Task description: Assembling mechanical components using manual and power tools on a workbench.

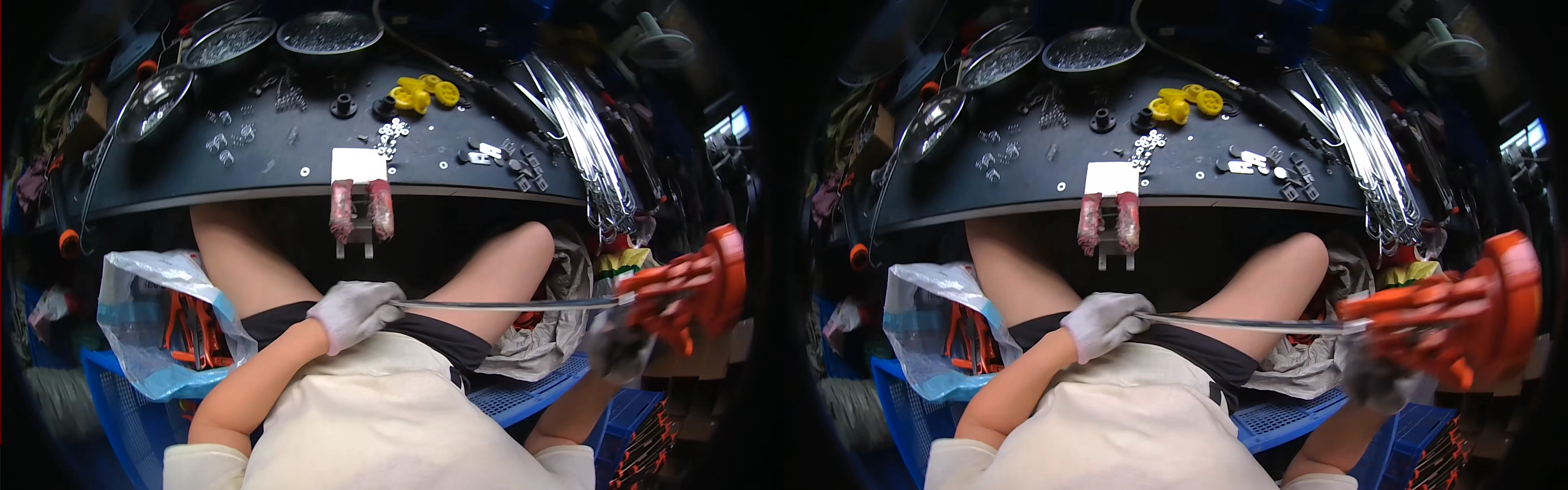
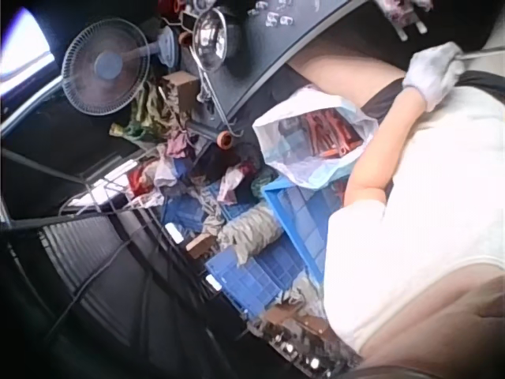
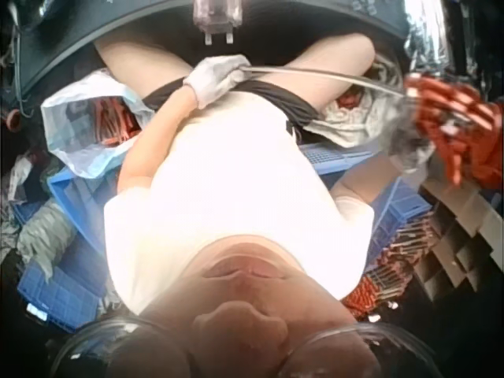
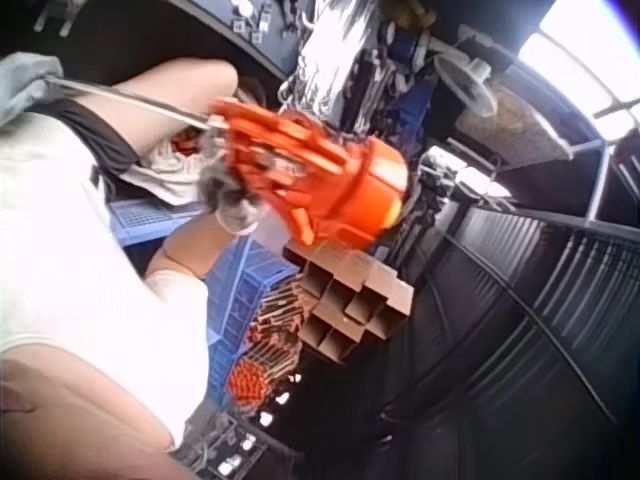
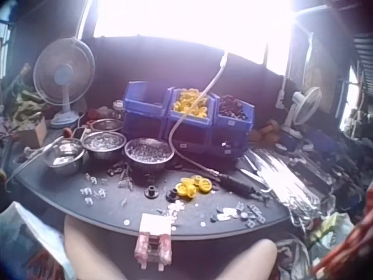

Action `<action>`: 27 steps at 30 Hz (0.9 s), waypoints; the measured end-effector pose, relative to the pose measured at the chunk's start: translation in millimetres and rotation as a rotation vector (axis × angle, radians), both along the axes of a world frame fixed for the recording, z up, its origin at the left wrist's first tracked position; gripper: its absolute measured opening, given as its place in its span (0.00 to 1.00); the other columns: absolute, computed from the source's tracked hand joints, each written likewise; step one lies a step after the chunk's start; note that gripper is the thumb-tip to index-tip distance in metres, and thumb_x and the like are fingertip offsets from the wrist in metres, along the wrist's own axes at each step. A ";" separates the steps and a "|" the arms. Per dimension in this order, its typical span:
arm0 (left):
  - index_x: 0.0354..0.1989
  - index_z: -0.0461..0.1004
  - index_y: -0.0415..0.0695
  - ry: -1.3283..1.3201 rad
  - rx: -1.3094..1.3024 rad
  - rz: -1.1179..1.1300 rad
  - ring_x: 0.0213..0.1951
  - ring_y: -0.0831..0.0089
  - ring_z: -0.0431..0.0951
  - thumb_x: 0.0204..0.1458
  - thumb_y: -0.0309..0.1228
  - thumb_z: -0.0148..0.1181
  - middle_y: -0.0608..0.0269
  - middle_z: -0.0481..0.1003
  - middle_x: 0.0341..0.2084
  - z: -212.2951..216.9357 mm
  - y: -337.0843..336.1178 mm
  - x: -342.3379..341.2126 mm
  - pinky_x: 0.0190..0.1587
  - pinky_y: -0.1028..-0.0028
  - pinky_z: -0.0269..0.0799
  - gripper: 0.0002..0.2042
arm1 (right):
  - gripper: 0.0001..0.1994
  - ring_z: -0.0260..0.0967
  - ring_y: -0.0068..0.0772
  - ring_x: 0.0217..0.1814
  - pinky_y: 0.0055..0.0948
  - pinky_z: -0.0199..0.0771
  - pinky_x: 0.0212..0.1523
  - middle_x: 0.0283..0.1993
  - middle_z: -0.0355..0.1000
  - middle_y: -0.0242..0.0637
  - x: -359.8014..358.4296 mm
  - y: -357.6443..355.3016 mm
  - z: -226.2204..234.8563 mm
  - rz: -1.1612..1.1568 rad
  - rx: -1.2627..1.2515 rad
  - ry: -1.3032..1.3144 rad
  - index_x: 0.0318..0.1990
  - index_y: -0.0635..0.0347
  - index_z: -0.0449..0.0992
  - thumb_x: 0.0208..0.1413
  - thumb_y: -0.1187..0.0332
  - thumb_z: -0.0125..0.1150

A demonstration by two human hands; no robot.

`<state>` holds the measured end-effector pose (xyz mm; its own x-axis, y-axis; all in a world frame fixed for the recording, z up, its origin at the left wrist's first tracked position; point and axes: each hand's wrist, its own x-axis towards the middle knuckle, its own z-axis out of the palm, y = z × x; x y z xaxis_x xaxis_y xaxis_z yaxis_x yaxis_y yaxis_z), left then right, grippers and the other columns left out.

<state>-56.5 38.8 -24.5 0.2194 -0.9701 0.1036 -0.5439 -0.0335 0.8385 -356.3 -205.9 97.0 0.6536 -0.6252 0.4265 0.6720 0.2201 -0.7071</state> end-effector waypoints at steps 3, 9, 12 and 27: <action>0.27 0.74 0.41 -0.250 -0.321 0.270 0.24 0.57 0.75 0.48 0.30 0.60 0.56 0.75 0.20 22.7 18.3 21.4 0.29 0.64 0.69 0.05 | 0.26 0.68 0.37 0.57 0.33 0.65 0.60 0.55 0.70 0.39 -11.7 -13.3 15.6 -0.828 -0.328 0.465 0.62 0.62 0.63 0.57 0.66 0.58; 0.19 0.71 0.35 0.309 -0.220 0.761 0.12 0.85 0.63 0.49 0.24 0.57 0.69 0.67 0.09 87.7 52.5 10.9 0.15 0.81 0.55 0.09 | 0.42 0.74 0.38 0.38 0.32 0.74 0.40 0.46 0.68 0.45 115.0 -19.7 10.7 -1.164 -0.892 0.706 0.62 0.58 0.52 0.49 0.42 0.64; 0.22 0.68 0.36 0.512 -0.281 0.583 0.07 0.84 0.55 0.57 0.28 0.52 0.68 0.61 0.07 73.7 70.1 -0.6 0.10 0.79 0.51 0.12 | 0.39 0.75 0.52 0.46 0.42 0.72 0.46 0.42 0.75 0.47 149.0 -31.3 15.0 -1.067 -0.843 0.901 0.60 0.48 0.60 0.44 0.40 0.66; 0.33 0.70 0.40 0.755 -0.112 0.435 0.11 0.77 0.61 0.57 0.43 0.56 0.68 0.64 0.11 70.2 116.4 -3.0 0.15 0.76 0.56 0.16 | 0.32 0.69 0.18 0.28 0.20 0.71 0.34 0.29 0.72 0.30 213.5 -7.0 -47.6 -0.736 -0.532 0.515 0.59 0.49 0.60 0.46 0.70 0.67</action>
<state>-59.5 155.2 45.7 0.6157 -0.7774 -0.1290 0.1995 -0.0046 0.9799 -142.7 -212.9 49.4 0.3683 -0.7559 0.5412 0.1039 -0.5450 -0.8320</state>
